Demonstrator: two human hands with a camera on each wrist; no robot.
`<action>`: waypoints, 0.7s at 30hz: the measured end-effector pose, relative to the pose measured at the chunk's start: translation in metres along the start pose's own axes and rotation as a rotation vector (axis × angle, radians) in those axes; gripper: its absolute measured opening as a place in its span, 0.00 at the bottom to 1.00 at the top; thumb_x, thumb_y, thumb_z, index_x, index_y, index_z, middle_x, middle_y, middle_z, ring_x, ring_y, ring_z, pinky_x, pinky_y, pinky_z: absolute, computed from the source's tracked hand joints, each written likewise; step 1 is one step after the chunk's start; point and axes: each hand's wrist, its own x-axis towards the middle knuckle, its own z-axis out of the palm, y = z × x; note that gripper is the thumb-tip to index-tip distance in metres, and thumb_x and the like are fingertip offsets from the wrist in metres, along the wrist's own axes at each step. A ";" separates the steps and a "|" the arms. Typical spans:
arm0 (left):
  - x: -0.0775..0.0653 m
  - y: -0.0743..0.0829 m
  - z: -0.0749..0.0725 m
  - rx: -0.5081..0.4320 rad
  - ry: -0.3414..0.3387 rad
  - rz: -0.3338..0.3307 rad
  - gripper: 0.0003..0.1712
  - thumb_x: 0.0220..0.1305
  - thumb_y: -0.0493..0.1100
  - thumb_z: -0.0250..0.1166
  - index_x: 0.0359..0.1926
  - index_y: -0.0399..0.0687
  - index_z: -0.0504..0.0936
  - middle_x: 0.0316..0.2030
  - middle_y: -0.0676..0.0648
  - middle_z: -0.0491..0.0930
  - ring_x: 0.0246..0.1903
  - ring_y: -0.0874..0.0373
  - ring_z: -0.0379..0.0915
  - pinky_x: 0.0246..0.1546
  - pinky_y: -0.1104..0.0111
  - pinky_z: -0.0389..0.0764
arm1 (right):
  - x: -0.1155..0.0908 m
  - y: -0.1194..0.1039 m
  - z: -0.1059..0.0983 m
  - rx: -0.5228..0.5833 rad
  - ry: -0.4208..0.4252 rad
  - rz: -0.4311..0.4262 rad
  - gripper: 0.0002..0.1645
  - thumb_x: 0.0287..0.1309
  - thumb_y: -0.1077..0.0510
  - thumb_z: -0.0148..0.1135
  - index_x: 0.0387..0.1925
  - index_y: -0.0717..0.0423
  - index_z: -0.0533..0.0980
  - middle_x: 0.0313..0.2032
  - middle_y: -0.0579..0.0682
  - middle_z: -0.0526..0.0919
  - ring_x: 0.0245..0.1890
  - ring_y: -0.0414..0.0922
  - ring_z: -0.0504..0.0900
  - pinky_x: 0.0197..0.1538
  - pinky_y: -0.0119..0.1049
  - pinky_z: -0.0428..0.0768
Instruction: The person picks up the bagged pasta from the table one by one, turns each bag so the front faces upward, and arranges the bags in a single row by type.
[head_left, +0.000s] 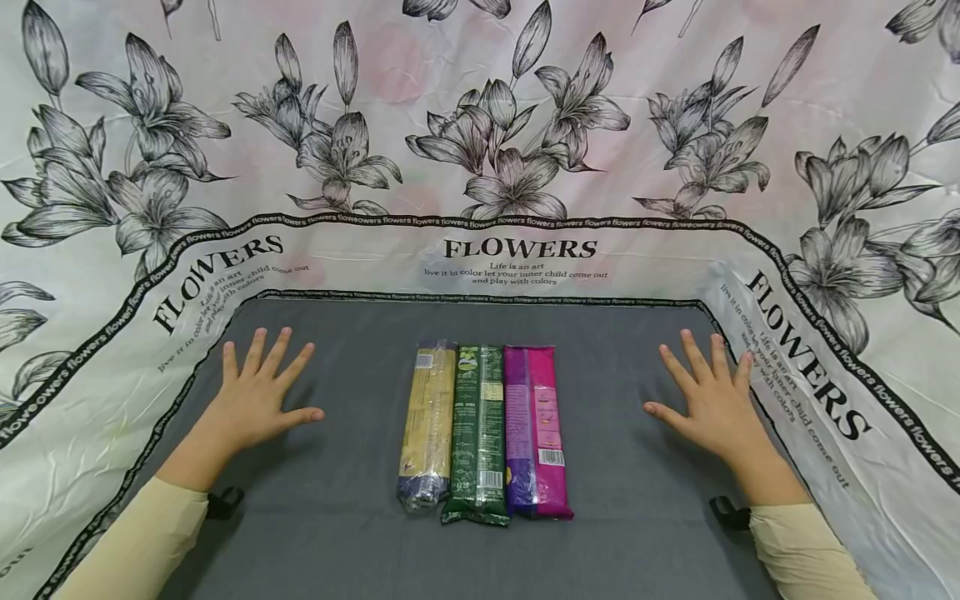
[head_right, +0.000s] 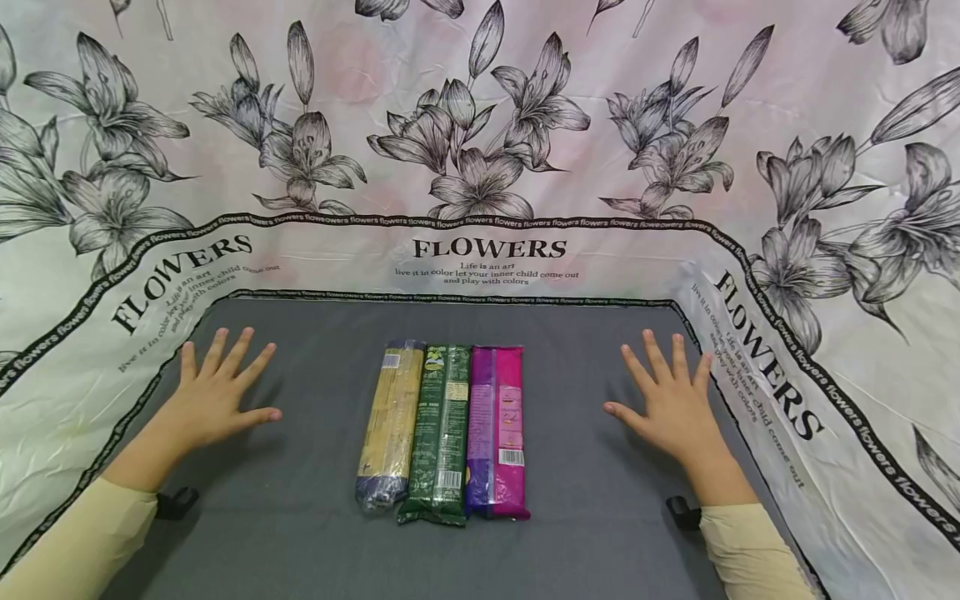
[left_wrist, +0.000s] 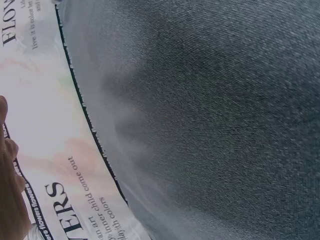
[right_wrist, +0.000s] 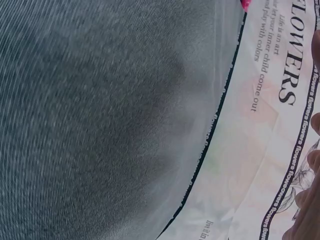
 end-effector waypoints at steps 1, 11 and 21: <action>0.001 0.001 -0.001 -0.005 -0.004 0.001 0.63 0.61 0.81 0.57 0.84 0.60 0.39 0.82 0.38 0.28 0.78 0.34 0.14 0.68 0.29 0.16 | 0.000 -0.001 0.000 0.003 0.001 0.001 0.61 0.59 0.24 0.62 0.83 0.40 0.47 0.82 0.56 0.38 0.79 0.61 0.22 0.68 0.81 0.29; 0.008 0.004 -0.004 -0.003 -0.022 -0.004 0.63 0.60 0.81 0.56 0.84 0.58 0.40 0.82 0.38 0.28 0.78 0.34 0.14 0.69 0.29 0.19 | -0.003 -0.011 -0.004 0.112 0.001 0.059 0.57 0.63 0.28 0.61 0.83 0.44 0.48 0.82 0.58 0.39 0.80 0.63 0.25 0.70 0.79 0.27; 0.026 0.014 -0.014 -0.004 -0.021 0.005 0.63 0.60 0.83 0.55 0.83 0.61 0.38 0.82 0.40 0.29 0.78 0.37 0.14 0.69 0.33 0.13 | -0.004 -0.020 -0.002 0.159 0.008 0.066 0.58 0.64 0.29 0.62 0.83 0.45 0.47 0.82 0.56 0.37 0.80 0.64 0.27 0.70 0.78 0.27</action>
